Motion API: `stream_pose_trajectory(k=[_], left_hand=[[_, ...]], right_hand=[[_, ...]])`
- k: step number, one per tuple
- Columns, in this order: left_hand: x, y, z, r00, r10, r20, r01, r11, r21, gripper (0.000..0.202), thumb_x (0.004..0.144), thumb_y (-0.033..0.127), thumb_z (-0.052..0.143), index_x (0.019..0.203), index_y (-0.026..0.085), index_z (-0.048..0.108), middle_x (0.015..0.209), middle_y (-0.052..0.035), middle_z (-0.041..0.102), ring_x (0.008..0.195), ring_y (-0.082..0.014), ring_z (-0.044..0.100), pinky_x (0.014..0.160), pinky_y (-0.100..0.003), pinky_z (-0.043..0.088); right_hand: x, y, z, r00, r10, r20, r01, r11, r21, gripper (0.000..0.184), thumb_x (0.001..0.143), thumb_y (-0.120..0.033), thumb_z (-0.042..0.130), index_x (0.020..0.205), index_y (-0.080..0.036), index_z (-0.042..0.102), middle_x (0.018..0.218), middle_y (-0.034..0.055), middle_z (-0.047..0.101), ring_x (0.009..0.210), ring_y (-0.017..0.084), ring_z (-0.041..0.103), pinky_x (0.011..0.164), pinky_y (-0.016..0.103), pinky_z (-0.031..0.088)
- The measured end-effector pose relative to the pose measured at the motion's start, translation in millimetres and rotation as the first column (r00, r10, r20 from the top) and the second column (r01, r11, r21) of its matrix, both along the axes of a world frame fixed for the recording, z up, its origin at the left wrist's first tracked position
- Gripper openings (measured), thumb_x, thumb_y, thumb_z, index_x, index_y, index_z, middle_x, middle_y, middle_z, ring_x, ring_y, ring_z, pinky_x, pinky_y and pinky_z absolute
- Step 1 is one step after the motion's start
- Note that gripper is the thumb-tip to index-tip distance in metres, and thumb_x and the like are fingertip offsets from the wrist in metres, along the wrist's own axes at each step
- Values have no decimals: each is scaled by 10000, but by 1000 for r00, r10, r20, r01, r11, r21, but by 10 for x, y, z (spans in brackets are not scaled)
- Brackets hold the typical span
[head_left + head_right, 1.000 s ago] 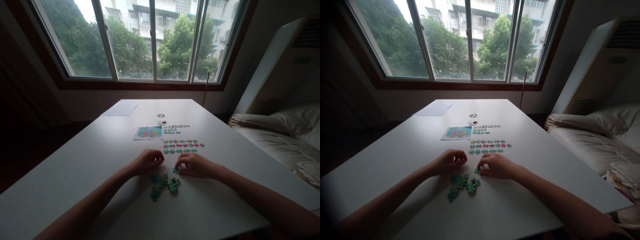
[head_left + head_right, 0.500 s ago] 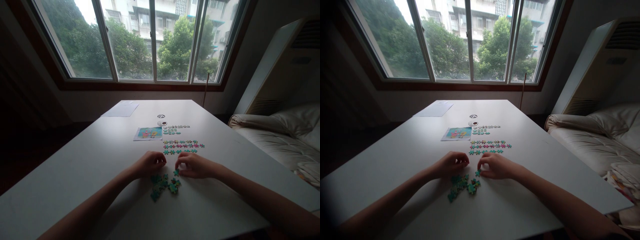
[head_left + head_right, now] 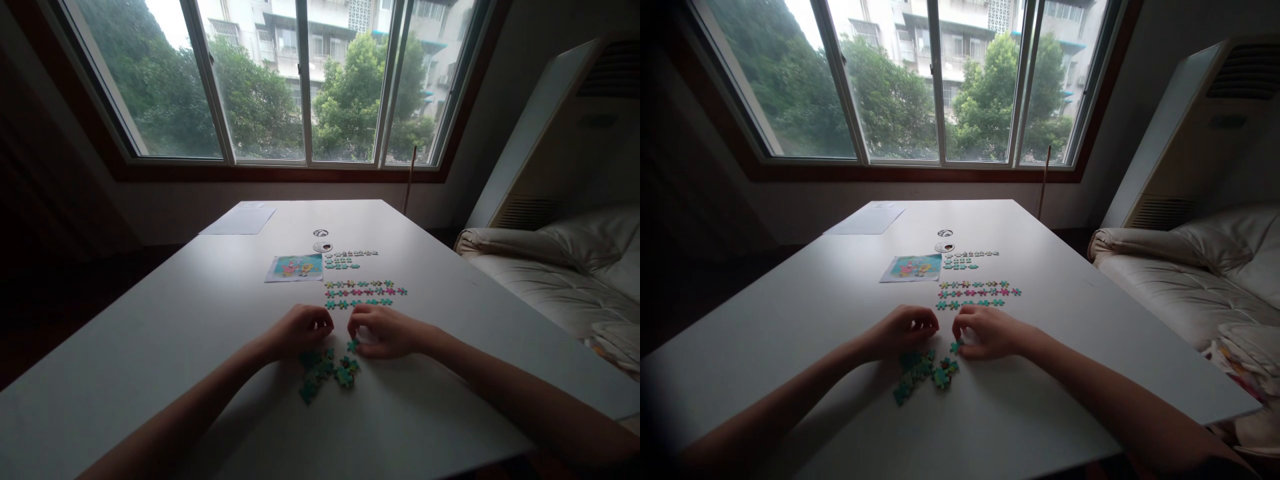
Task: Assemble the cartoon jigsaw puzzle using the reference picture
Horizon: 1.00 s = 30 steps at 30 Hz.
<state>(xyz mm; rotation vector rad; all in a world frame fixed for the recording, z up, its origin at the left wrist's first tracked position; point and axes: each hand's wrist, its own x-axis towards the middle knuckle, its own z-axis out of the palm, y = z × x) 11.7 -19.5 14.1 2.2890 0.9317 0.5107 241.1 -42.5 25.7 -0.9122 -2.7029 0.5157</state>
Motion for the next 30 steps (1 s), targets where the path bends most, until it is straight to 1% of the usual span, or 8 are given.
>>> stream_pose_trajectory(k=[4,8,10,13,17,22,25,30], left_hand=[[16,-32,-1,1000,-21,2,21,1000,-9,152,762,196,506,766,130,643,576,19,539,531,-89,453,507,-177,356],[48,-76,39,997,-82,1,82,996,-23,156,762,241,545,806,141,657,601,14,553,544,-91,477,513,-175,370],[65,-97,58,995,-102,14,102,995,-5,161,760,262,564,816,149,663,616,12,556,557,-92,485,527,-178,377],[86,-123,70,995,-86,46,85,996,36,152,772,253,551,763,145,657,619,7,560,560,-92,475,536,-185,378],[93,-127,73,997,-13,78,9,999,45,144,771,237,541,717,142,635,623,5,568,566,-94,462,536,-189,376],[82,-82,79,983,127,133,-131,991,25,195,796,280,526,731,131,635,622,3,578,553,-89,444,523,-190,365],[78,-57,64,975,158,154,-159,987,-5,230,806,309,520,739,126,641,629,3,585,534,-82,429,497,-184,354],[86,-50,42,971,172,168,-167,985,-41,250,794,337,537,746,122,656,629,-2,594,538,-87,434,493,-186,352]], right_hand=[[-10,12,-23,998,-26,-54,24,999,-32,192,685,-231,630,855,-167,567,826,18,544,696,108,477,612,216,381],[-26,12,-52,980,-96,-176,59,977,-204,91,728,-208,592,799,-158,562,643,-31,513,578,75,445,518,175,354],[-49,3,-49,963,-137,-232,72,960,-270,78,744,-221,588,773,-153,567,624,-35,519,554,65,442,498,167,350],[-91,-10,-35,937,-188,-295,101,953,-286,111,741,-252,607,748,-147,573,644,-22,553,560,66,461,502,174,360],[-101,10,-37,911,-238,-337,163,958,-237,149,759,-300,604,764,-152,585,688,-4,595,607,85,510,554,201,392],[-38,60,-94,888,-284,-362,277,958,-73,111,820,-253,523,786,-161,575,695,3,596,625,99,518,586,217,403],[-25,61,-135,910,-241,-338,266,963,30,104,837,-224,489,800,-163,564,732,21,600,664,116,523,631,235,420],[-62,44,-148,933,-172,-317,221,967,127,139,872,-214,437,834,-166,562,773,41,622,726,137,548,698,265,436]])
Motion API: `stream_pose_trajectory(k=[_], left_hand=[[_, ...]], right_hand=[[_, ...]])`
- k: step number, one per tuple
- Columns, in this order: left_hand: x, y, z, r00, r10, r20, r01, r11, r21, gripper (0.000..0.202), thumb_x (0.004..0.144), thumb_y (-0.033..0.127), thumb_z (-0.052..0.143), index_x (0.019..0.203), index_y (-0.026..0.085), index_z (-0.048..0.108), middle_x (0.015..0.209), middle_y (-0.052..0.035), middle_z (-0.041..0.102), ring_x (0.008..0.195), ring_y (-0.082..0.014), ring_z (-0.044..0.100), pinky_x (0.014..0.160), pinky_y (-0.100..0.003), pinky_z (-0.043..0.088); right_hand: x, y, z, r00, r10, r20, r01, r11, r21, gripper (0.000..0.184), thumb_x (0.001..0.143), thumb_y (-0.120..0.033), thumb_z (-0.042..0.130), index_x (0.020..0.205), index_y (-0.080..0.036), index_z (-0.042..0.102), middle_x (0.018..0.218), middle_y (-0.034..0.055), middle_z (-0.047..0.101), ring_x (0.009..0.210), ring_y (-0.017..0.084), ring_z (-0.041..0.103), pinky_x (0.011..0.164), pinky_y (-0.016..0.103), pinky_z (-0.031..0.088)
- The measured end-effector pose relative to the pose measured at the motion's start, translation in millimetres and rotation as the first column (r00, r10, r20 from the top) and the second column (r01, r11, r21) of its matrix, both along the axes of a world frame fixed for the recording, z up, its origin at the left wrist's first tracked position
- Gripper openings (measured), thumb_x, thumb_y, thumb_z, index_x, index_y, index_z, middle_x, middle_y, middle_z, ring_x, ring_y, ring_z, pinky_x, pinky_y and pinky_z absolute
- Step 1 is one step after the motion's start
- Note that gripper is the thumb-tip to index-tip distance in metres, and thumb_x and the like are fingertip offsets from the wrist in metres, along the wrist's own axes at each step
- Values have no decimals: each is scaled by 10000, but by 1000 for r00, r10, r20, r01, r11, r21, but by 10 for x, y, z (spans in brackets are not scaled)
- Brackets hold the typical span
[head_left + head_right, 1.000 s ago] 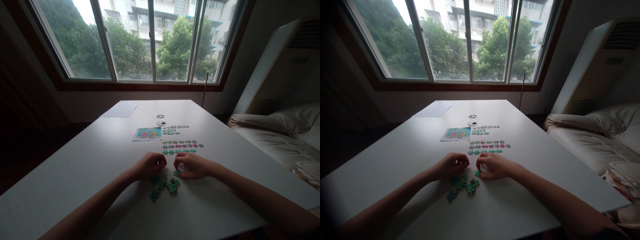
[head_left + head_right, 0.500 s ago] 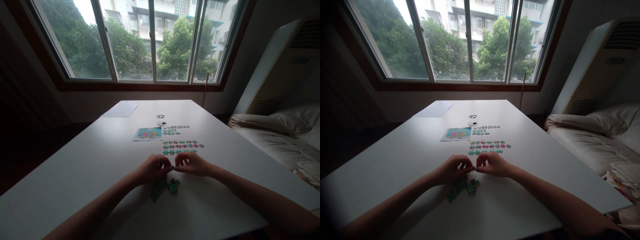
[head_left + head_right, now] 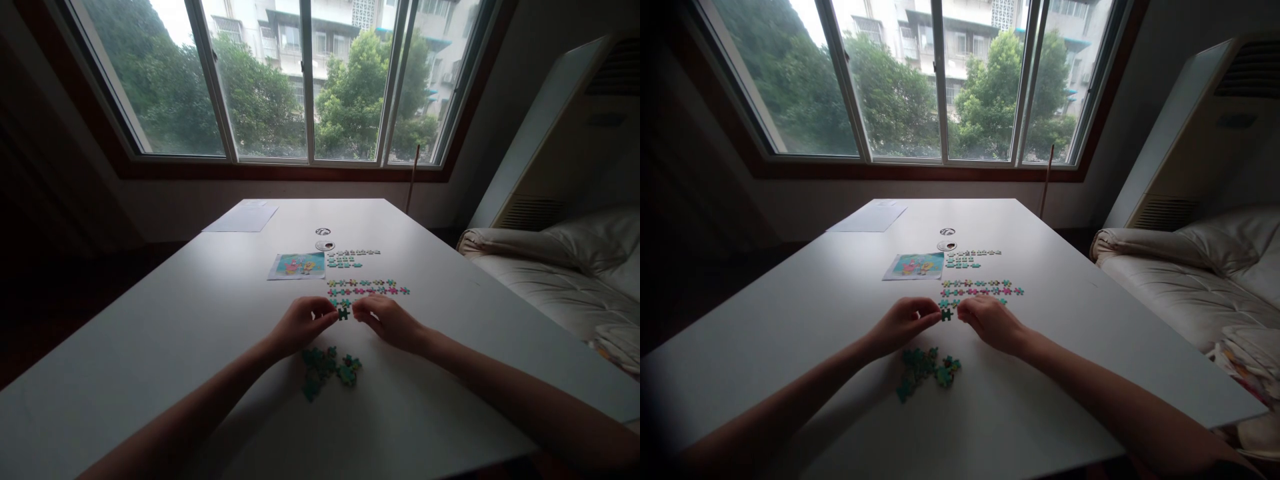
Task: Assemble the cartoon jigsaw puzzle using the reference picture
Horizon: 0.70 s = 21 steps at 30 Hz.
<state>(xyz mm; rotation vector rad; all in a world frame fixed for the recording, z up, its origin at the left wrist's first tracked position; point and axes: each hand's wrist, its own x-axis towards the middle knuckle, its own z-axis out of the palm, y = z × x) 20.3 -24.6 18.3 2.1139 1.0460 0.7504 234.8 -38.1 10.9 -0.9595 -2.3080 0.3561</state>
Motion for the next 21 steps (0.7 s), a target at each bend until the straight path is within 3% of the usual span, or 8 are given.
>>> stream_pose_trajectory(k=[5,11,21], left_hand=[[7,-13,15,1000,-5,16,5,1000,-27,258,780,348,549,735,120,661,621,-2,592,543,-93,442,498,-191,350],[8,-20,22,999,-22,30,24,999,-46,254,777,342,552,722,118,656,599,5,569,536,-88,426,496,-188,338],[4,-18,26,998,-46,31,48,998,-50,258,790,348,539,750,121,656,618,1,578,542,-87,424,499,-187,346]], right_hand=[[-23,-23,16,1000,-3,14,1,993,120,167,887,-230,434,836,-176,583,756,39,643,717,142,562,722,287,434],[-20,-30,2,998,-58,-30,64,973,223,140,810,-314,573,846,-183,606,719,29,639,711,147,574,707,283,435],[-7,-33,42,998,-62,34,49,951,307,146,853,-265,510,806,-192,628,765,31,660,728,142,576,704,277,394]])
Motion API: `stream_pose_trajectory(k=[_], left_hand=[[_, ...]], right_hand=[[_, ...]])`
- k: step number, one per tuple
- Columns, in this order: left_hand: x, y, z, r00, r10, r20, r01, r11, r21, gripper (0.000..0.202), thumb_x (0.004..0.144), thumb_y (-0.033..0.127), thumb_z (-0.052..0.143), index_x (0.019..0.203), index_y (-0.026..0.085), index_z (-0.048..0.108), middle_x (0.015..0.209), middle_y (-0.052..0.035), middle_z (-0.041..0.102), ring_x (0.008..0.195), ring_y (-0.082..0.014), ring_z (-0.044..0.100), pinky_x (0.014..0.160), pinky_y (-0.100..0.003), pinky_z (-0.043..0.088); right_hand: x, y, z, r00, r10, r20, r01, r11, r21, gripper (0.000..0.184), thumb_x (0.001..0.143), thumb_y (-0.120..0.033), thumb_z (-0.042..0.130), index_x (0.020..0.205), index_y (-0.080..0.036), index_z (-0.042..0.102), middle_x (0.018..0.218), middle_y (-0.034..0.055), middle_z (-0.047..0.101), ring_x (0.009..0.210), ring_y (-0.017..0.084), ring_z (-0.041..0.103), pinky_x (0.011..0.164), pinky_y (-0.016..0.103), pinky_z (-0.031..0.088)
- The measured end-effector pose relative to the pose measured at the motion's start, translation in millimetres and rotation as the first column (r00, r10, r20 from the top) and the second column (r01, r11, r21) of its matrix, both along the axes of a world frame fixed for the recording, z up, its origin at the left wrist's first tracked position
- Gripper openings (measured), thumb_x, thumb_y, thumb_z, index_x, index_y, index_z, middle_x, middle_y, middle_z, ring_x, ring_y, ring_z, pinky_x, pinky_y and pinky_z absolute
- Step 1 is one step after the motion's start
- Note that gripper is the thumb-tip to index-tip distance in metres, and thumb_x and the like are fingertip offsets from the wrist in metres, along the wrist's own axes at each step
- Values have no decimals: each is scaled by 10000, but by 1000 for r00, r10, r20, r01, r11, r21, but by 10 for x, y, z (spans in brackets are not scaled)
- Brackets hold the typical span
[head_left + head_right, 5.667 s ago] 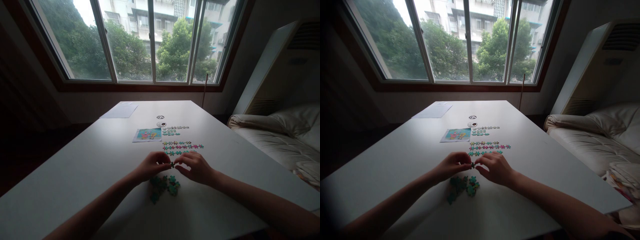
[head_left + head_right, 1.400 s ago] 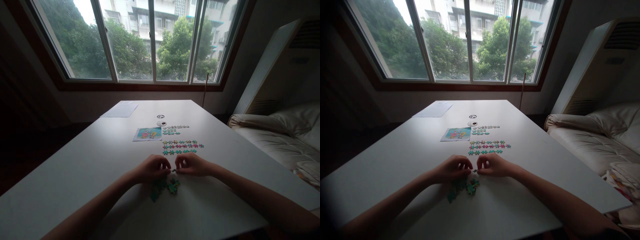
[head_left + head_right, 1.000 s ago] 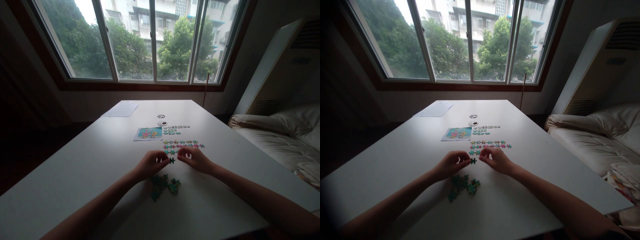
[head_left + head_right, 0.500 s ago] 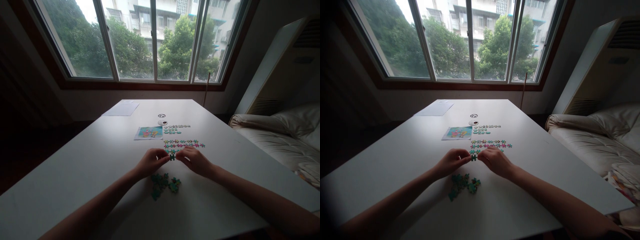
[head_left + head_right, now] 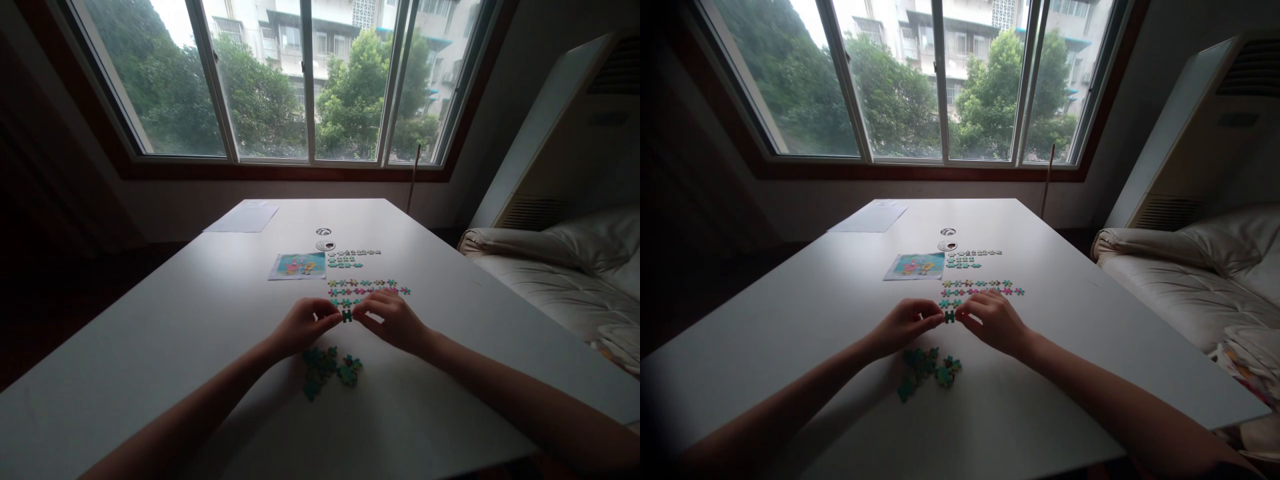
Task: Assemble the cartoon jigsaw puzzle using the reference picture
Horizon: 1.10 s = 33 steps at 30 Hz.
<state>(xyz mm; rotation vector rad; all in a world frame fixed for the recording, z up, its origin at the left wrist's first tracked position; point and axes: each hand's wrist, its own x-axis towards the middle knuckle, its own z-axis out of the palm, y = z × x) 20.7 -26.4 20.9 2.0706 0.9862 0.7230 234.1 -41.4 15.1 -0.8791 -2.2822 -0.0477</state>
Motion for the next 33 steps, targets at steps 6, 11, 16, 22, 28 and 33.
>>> stream_pose_trajectory(k=[6,11,16,22,28,33], left_hand=[[-95,107,-71,998,43,-37,-41,998,40,256,793,353,524,774,130,649,639,-1,583,554,-94,444,509,-192,354],[-129,142,-131,996,46,-82,-41,997,61,231,784,330,527,758,139,653,623,10,575,543,-92,436,517,-193,351],[-123,135,-127,994,41,-106,-33,997,76,211,782,313,528,751,142,650,615,19,566,537,-89,428,521,-193,346],[-160,148,-118,993,42,-109,-31,995,99,209,788,310,526,753,142,645,610,22,554,536,-85,416,517,-189,339],[-179,167,-138,993,46,-106,-34,993,111,209,791,311,523,751,142,640,610,25,551,533,-83,416,516,-188,342],[-192,175,-146,993,42,-106,-30,993,112,209,796,310,519,769,145,645,614,22,559,535,-84,420,516,-186,346]], right_hand=[[270,146,104,992,-107,-73,116,985,130,133,849,-266,523,822,-185,625,784,36,675,722,139,597,702,282,397],[442,231,159,978,-179,-107,199,955,218,103,832,-252,548,808,-185,623,761,23,677,696,135,605,681,281,406],[478,248,189,979,-188,-73,199,960,195,125,835,-269,536,801,-186,624,777,33,675,707,141,603,696,287,407],[784,365,251,955,-110,274,200,925,-324,148,789,-291,535,770,-179,630,699,18,635,587,112,553,576,226,408],[1071,451,235,944,-102,315,272,782,-561,236,757,-359,529,791,-151,635,697,36,630,633,145,563,582,238,415],[1119,483,185,944,-74,323,269,739,-617,268,724,-397,551,768,-151,647,702,37,635,647,154,563,600,247,415]])
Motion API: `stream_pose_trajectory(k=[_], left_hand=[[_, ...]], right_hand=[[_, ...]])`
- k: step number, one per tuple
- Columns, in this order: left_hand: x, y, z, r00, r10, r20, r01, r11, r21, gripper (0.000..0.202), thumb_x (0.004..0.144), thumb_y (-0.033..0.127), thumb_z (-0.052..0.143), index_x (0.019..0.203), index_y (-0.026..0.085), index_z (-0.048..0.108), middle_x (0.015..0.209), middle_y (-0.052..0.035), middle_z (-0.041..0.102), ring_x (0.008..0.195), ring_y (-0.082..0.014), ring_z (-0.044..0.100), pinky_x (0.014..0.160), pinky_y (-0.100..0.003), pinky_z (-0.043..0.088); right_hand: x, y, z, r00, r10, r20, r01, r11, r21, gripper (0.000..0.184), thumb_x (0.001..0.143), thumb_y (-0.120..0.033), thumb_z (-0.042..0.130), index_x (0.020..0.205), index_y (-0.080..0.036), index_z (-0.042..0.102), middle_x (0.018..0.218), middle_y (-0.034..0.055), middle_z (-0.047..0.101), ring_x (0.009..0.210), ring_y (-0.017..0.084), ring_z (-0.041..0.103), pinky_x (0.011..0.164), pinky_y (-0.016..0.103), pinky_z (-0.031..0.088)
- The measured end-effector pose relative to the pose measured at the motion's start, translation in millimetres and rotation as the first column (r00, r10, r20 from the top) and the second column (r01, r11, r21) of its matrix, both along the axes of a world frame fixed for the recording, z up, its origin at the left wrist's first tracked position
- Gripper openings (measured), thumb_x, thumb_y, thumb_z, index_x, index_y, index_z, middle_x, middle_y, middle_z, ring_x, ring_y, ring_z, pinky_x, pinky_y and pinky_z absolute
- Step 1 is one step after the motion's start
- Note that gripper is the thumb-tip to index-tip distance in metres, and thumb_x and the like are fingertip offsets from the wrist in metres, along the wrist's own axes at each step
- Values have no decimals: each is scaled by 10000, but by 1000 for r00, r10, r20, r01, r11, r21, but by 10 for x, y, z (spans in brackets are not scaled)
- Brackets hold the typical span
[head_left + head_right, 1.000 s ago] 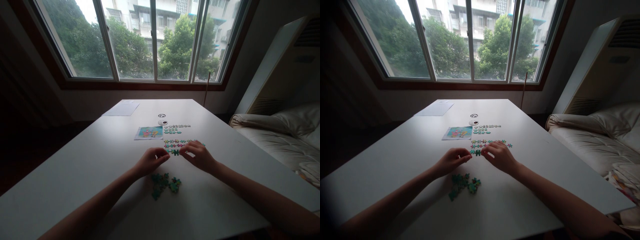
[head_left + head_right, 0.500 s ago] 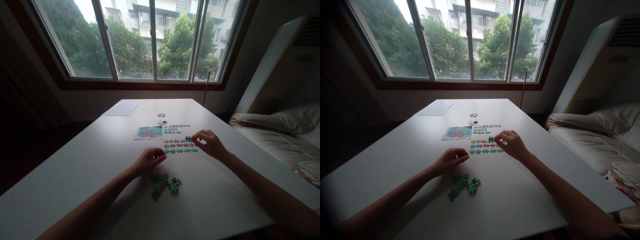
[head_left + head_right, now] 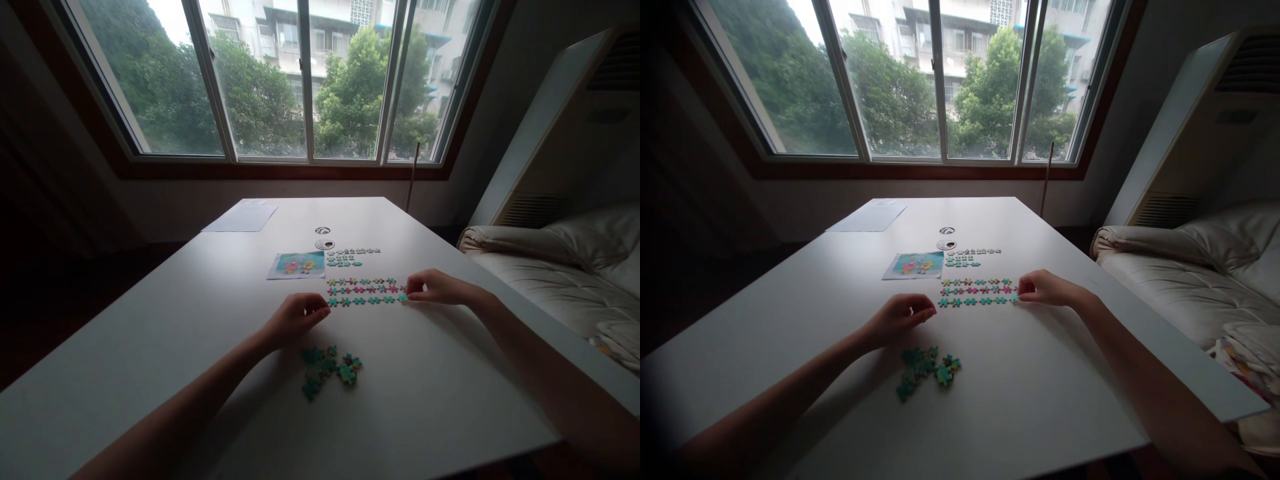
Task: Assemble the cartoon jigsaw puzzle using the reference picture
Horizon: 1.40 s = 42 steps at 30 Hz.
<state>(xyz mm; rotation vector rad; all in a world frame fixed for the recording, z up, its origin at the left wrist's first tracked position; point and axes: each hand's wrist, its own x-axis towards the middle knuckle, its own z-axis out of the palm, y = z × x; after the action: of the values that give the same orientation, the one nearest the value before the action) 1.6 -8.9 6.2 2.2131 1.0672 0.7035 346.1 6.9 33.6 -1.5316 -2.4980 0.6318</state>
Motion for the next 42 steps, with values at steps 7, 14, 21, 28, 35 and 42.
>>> stream_pose_trajectory(k=[7,14,21,28,35,42], left_hand=[[4,10,-6,1000,3,-1,-3,1000,10,211,794,313,523,764,145,647,611,20,561,535,-85,425,514,-186,346],[12,8,-5,1000,2,-5,-2,1000,11,212,798,312,520,768,145,647,610,22,558,533,-82,420,511,-184,344],[20,4,9,1000,15,-15,-15,1000,22,219,795,317,514,764,148,649,596,23,555,527,-85,420,513,-189,349],[39,8,45,999,31,-24,-30,999,41,214,793,305,514,759,147,653,600,19,561,537,-92,423,521,-198,344],[60,-12,75,1000,16,-21,-15,999,42,201,789,294,517,752,145,647,604,17,563,538,-91,419,521,-198,340],[92,-83,109,998,-55,-11,56,998,12,200,799,296,521,765,143,645,590,25,537,541,-88,423,517,-192,337]], right_hand=[[-33,0,-1,1000,11,-22,-11,1000,-10,278,723,-391,553,829,-154,652,754,55,644,685,164,574,616,250,430],[-103,-13,-35,999,40,-14,-40,999,4,264,724,-382,561,835,-159,649,732,43,622,665,151,571,596,240,429],[-264,-78,-17,994,94,-58,-86,987,133,219,762,-349,559,810,-151,638,725,41,607,641,126,544,592,232,429],[-964,-581,-27,925,349,-152,-319,929,189,232,749,-384,616,867,-185,628,785,23,598,665,110,539,607,219,430],[-1095,-673,-101,917,347,-195,-327,937,125,193,732,-343,643,847,-188,651,774,13,583,603,83,521,563,188,416],[-1126,-674,-115,894,284,-346,-293,956,29,135,730,-283,633,801,-168,631,645,-19,561,570,77,486,525,178,389]])
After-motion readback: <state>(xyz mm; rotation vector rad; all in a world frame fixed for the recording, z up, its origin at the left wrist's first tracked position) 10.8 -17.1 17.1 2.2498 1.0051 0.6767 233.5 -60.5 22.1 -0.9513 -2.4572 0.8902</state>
